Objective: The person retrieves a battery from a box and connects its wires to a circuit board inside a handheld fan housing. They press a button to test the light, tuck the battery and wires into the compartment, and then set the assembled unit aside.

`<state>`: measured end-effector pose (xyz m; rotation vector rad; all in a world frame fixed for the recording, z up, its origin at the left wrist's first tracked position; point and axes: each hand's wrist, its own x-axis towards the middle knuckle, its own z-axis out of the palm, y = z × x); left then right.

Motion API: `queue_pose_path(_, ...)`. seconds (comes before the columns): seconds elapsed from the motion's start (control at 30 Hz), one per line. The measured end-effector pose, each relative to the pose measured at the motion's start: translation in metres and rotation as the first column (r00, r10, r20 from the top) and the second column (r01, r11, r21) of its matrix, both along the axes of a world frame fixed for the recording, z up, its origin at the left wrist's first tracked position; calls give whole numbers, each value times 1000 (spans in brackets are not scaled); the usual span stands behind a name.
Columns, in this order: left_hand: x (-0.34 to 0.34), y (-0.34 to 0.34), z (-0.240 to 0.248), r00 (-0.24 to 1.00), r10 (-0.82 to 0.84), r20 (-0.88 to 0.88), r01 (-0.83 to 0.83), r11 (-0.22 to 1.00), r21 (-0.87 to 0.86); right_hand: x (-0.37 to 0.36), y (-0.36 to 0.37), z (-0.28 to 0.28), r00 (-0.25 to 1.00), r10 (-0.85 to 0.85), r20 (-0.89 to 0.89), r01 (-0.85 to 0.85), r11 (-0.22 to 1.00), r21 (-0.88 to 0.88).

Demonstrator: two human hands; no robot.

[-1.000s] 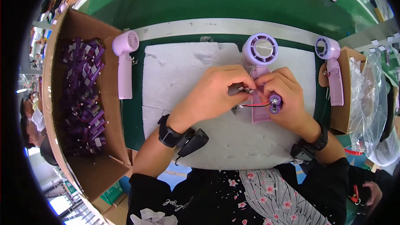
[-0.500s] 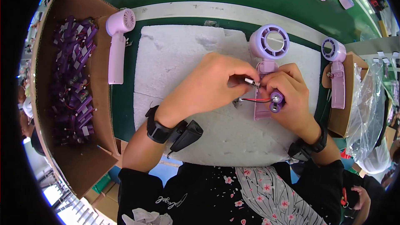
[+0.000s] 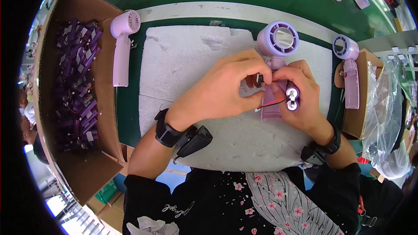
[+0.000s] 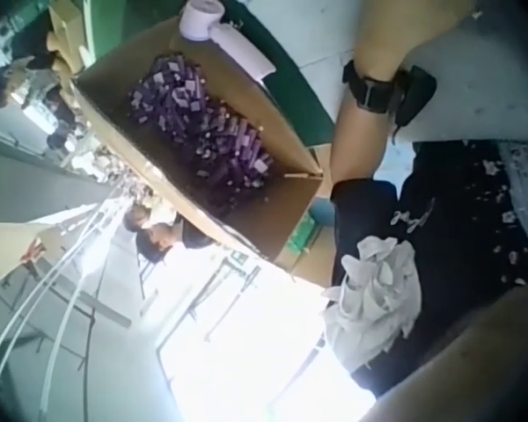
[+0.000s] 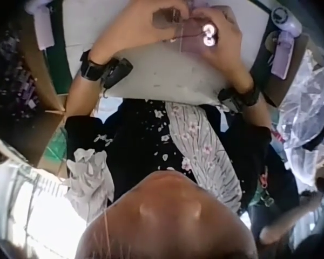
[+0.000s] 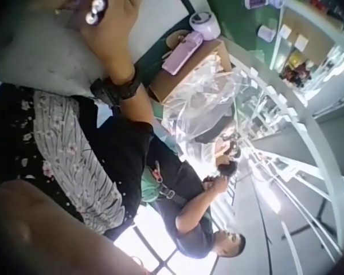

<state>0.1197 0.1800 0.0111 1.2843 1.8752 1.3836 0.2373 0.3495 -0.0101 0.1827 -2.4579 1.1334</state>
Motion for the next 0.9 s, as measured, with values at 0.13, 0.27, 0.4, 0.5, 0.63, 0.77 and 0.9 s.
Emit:
queue_pose_path(0.13, -1, 0, -2, 994, 21, 109, -20, 1000, -8, 3, 2, -6, 999, -33, -16, 31, 990, -138)
queue_pose_path(0.27, -4, -2, -2, 986, -2, 166, -1, 1000, 18, 5, 1, -9, 986, -165, -21, 150, 934, -326)
queue_pose_path(0.4, -8, -4, -5, 980, -52, 190, 54, 999, -6, 5, 3, -6, 969, -242, -49, 211, 913, -349)
queue_pose_path(0.5, -8, -4, -10, 978, -87, 189, 76, 995, 64, 5, 7, -4, 974, -226, -7, 215, 936, -277)
queue_pose_path(0.63, -5, -3, -10, 929, -76, 362, 43, 994, 98, 2, 13, -6, 982, -67, -175, 28, 977, -213)
queue_pose_path(0.77, -3, -3, 0, 897, -44, 439, 47, 999, 6, 5, 11, -6, 982, -105, -154, 88, 990, -115)
queue_pose_path(0.9, -3, -3, -2, 914, 15, 405, -2, 999, -34, 4, 9, 0, 975, -88, -204, 71, 993, -90)
